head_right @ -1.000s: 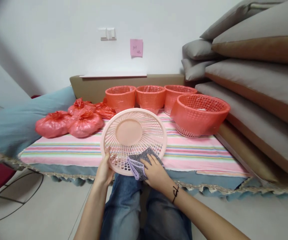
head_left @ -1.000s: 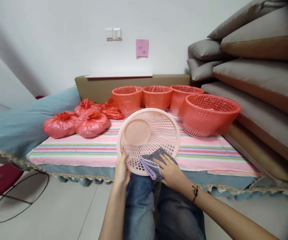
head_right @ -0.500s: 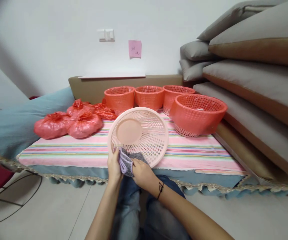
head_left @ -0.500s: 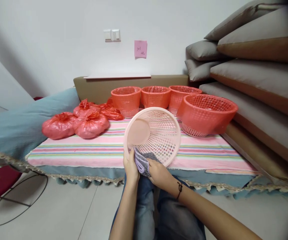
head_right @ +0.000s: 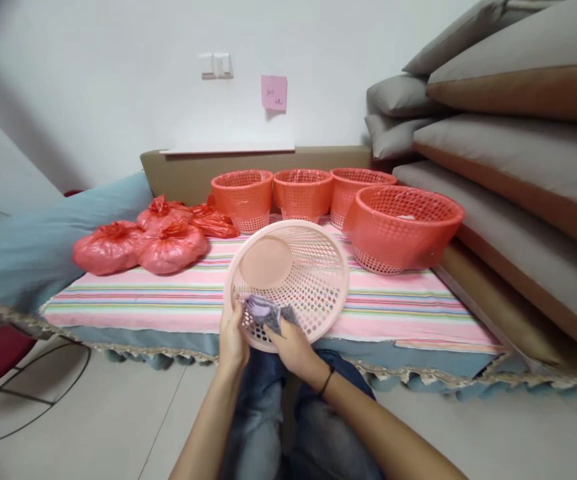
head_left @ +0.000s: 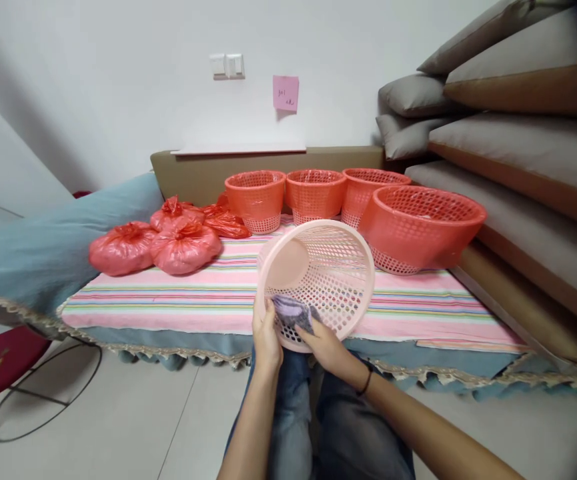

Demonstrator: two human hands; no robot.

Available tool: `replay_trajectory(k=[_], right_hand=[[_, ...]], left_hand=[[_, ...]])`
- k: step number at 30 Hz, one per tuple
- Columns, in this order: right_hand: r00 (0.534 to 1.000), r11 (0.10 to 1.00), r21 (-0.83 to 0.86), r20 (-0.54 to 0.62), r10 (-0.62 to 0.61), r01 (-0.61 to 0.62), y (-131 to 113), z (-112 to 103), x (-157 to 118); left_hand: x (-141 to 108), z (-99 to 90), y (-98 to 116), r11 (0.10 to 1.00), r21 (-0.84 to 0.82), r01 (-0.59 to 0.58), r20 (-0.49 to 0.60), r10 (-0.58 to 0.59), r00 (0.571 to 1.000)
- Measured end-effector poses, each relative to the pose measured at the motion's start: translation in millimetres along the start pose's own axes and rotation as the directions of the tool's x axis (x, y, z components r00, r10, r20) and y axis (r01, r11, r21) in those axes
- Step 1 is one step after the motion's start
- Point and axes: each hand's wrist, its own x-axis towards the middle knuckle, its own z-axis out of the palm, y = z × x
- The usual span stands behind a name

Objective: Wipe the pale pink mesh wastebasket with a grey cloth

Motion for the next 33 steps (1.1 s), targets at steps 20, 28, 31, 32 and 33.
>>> replay_trajectory(k=[20,28,31,32,33], right_hand=[[0.989,0.760,-0.650,0.123,0.080,0.019,4,-46,37],[0.976,0.908,0.415,-0.215,0.034,0.060,-3,40,71],[0.967,0.857,0.502,-0.254,0.019,0.115,-16,48,75],[0.971,0.876,0.463,-0.237,-0.026,0.136,-18,46,72],[0.976,0.913,0.375,-0.201,-0.087,0.159,-18,41,69]], left_hand=[[6,-8.5,12,0.972,-0.151,0.180,-0.069,-0.192,0.979],[-9,-5.3,-9,1.000,-0.020,0.016,0.028,-0.015,1.000],[-8,-5.8,-8,1.000,-0.008,-0.016,0.041,0.016,0.999],[-7,-5.9,-6,1.000,-0.012,-0.018,0.039,0.019,0.999],[-5,-5.9,-4,1.000,-0.027,-0.016,0.035,0.017,0.999]])
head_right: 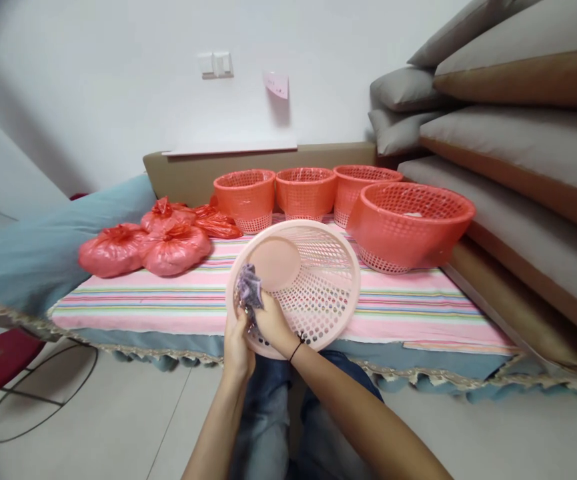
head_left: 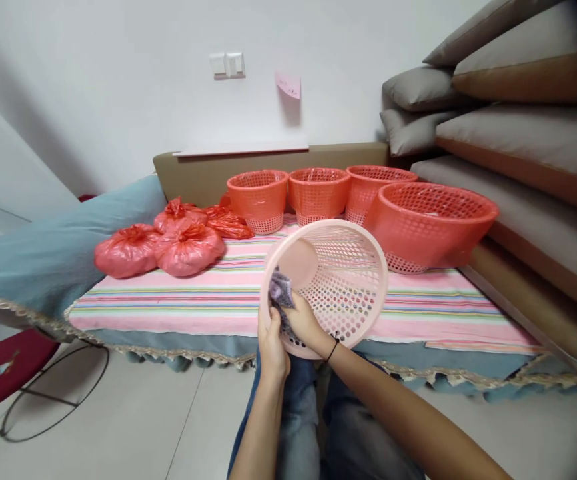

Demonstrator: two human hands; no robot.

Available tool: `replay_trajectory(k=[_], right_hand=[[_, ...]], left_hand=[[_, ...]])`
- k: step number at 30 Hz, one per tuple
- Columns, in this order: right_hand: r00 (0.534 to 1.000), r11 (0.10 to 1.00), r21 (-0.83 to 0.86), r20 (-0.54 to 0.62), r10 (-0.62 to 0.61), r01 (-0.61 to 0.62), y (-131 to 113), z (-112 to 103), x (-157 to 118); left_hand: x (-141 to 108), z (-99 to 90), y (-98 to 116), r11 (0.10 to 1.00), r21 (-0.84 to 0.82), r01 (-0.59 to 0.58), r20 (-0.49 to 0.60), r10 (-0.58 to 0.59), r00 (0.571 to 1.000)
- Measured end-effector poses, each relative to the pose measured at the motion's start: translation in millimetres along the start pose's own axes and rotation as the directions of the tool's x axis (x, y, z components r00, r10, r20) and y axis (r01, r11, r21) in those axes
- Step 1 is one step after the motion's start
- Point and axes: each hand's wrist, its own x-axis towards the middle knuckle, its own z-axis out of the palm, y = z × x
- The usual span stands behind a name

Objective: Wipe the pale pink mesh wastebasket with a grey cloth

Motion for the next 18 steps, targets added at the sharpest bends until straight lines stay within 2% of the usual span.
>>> replay_trajectory(k=[2,3,5,7,8,10,12,14,18], right_hand=[[0.985,0.954,-0.283,0.162,-0.049,0.094,-5,-15,-6],[0.968,0.888,-0.438,0.248,-0.033,0.143,-7,-25,-9],[0.915,0.638,-0.729,0.392,0.092,0.248,-13,-46,-12],[0.879,0.346,-0.882,0.412,0.238,0.320,-20,-66,-10],[0.878,0.235,-0.914,0.390,0.279,0.331,-24,-74,-8],[0.899,0.110,-0.944,0.331,0.288,0.312,-30,-88,-2],[0.923,0.074,-0.963,0.270,0.274,0.260,-33,-97,3],[0.928,0.102,-0.972,0.232,0.290,0.211,-32,-100,3],[0.896,0.303,-0.933,0.293,0.334,0.192,-19,-90,-6]], left_hand=[[4,0.2,5,0.998,-0.053,0.020,-0.020,-0.021,1.000],[6,0.4,9,0.996,-0.081,0.041,-0.037,-0.044,0.998],[9,0.8,16,0.988,-0.118,0.104,-0.083,-0.115,0.990],[10,0.9,22,0.974,-0.130,0.184,-0.114,-0.199,0.973],[10,0.8,25,0.967,-0.132,0.218,-0.119,-0.233,0.965],[10,0.3,28,0.954,-0.135,0.266,-0.116,-0.282,0.952],[8,-0.1,28,0.945,-0.129,0.300,-0.109,-0.314,0.943],[6,0.5,26,0.942,-0.109,0.317,-0.106,-0.329,0.939],[-2,4.7,20,0.950,-0.044,0.310,-0.061,-0.312,0.948]])
